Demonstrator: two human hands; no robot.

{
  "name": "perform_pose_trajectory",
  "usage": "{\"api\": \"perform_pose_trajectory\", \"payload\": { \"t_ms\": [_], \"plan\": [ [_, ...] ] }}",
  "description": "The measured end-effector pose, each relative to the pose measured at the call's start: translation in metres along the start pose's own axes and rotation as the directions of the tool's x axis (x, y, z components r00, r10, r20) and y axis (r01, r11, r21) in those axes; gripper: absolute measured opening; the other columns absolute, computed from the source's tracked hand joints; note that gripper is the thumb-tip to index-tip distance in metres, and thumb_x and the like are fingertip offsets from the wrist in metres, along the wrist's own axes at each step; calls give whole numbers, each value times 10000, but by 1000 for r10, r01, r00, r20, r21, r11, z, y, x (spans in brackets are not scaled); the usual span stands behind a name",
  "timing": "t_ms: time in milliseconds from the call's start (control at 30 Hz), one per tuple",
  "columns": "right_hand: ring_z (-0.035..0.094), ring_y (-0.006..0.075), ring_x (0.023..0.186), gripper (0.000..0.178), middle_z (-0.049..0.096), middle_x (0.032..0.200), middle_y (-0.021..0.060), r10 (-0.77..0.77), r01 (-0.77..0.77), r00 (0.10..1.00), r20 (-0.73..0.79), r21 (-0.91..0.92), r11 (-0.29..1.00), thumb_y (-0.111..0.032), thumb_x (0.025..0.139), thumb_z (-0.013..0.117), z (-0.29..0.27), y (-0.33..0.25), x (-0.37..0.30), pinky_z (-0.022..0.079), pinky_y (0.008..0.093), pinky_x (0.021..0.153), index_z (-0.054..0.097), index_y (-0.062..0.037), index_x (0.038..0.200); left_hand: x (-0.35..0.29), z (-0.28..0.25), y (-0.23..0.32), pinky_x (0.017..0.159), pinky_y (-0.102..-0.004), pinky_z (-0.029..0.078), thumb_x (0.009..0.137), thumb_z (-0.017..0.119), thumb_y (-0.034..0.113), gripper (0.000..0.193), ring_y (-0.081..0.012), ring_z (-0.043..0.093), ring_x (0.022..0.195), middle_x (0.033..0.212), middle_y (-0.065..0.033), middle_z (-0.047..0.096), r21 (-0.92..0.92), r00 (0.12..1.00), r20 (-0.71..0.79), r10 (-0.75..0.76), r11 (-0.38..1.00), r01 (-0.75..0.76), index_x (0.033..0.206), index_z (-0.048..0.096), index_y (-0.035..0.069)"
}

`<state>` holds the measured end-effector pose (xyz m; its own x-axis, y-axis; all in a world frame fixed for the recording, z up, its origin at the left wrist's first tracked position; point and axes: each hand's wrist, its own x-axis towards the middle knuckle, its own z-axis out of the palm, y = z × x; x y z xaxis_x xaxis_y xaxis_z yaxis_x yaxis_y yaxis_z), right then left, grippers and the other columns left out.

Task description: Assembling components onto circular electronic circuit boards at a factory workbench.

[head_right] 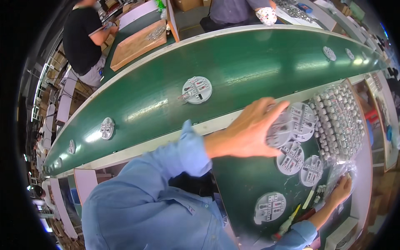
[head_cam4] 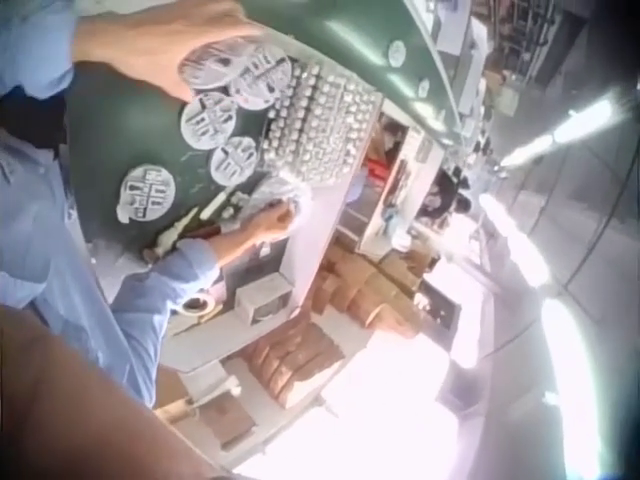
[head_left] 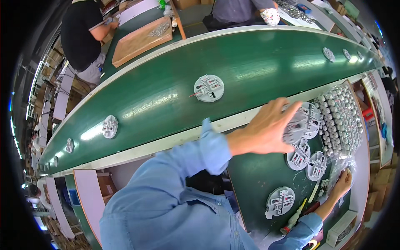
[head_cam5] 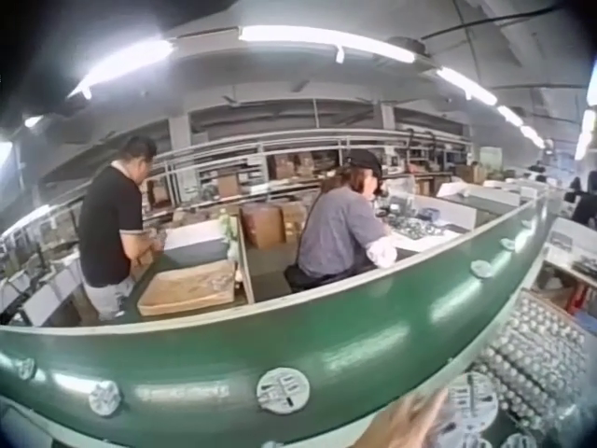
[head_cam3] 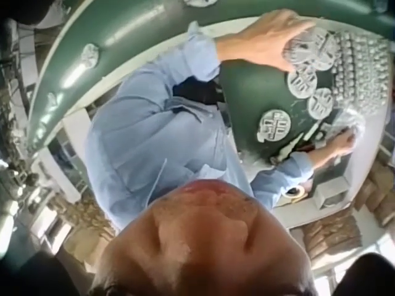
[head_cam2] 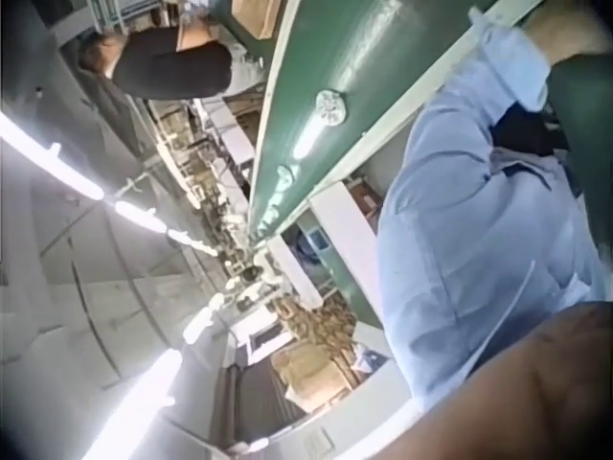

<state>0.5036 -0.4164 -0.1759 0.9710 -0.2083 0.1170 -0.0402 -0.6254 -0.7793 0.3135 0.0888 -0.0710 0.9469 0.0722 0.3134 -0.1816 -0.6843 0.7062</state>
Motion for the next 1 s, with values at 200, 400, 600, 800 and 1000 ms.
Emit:
{"api": "perform_pose_trajectory", "payload": {
  "t_ms": [200, 400, 600, 800, 1000],
  "plan": [
    [725, 187, 1105, 390, 769, 1237, 96, -20, 19, 999, -32, -20, 1000, -242, 1116, 648, -17, 8, 7, 564, 324, 983, 692, 29, 1393, -84, 4, -7, 1126, -567, 437, 696, 976, 428, 1092, -492, 516, 1330, 1477, -328, 466, 186, 989, 96, -116, 978, 97, 1557, 479, -25],
    [758, 164, 1029, 314, 792, 1146, 81, -84, 96, 986, -147, 76, 992, -193, 1085, 701, 9, -43, -10, 583, 267, 842, 699, 9, 1326, -49, -23, -36, 1027, -480, 533, 859, 868, 364, 644, -423, 642, 1198, 1349, -222, 642, 135, 969, 139, 204, 966, -222, 1369, 684, 15],
    [766, 191, 1057, 291, 792, 1148, 95, -124, 154, 981, -150, 209, 966, -183, 1107, 666, -41, -128, -78, 585, 276, 837, 682, 7, 1326, 0, -18, -37, 999, -413, 553, 934, 811, 215, 394, -337, 692, 1167, 1335, -177, 688, -24, 726, 685, 61, 998, -61, 1258, 749, 1],
    [746, 153, 1055, 167, 790, 1137, 91, -90, 94, 996, -27, 187, 978, -18, 1029, 729, -19, -191, -234, 592, 275, 914, 742, -4, 1195, -53, -2, -20, 943, -450, 542, 924, 854, 282, 457, -363, 685, 1119, 1255, -200, 694, -11, 808, 507, -301, 935, 355, 1261, 735, -3],
    [739, 118, 1022, 214, 799, 1105, 80, -184, 144, 939, 292, 153, 978, 73, 943, 789, 91, -227, -286, 590, 270, 913, 768, -7, 1140, -85, 17, -26, 1121, -498, 469, 774, 958, 298, 819, -414, 573, 1359, 1483, -186, 599, 9, 986, 154, 67, 998, -70, 1464, 610, 26]
  ]
}}
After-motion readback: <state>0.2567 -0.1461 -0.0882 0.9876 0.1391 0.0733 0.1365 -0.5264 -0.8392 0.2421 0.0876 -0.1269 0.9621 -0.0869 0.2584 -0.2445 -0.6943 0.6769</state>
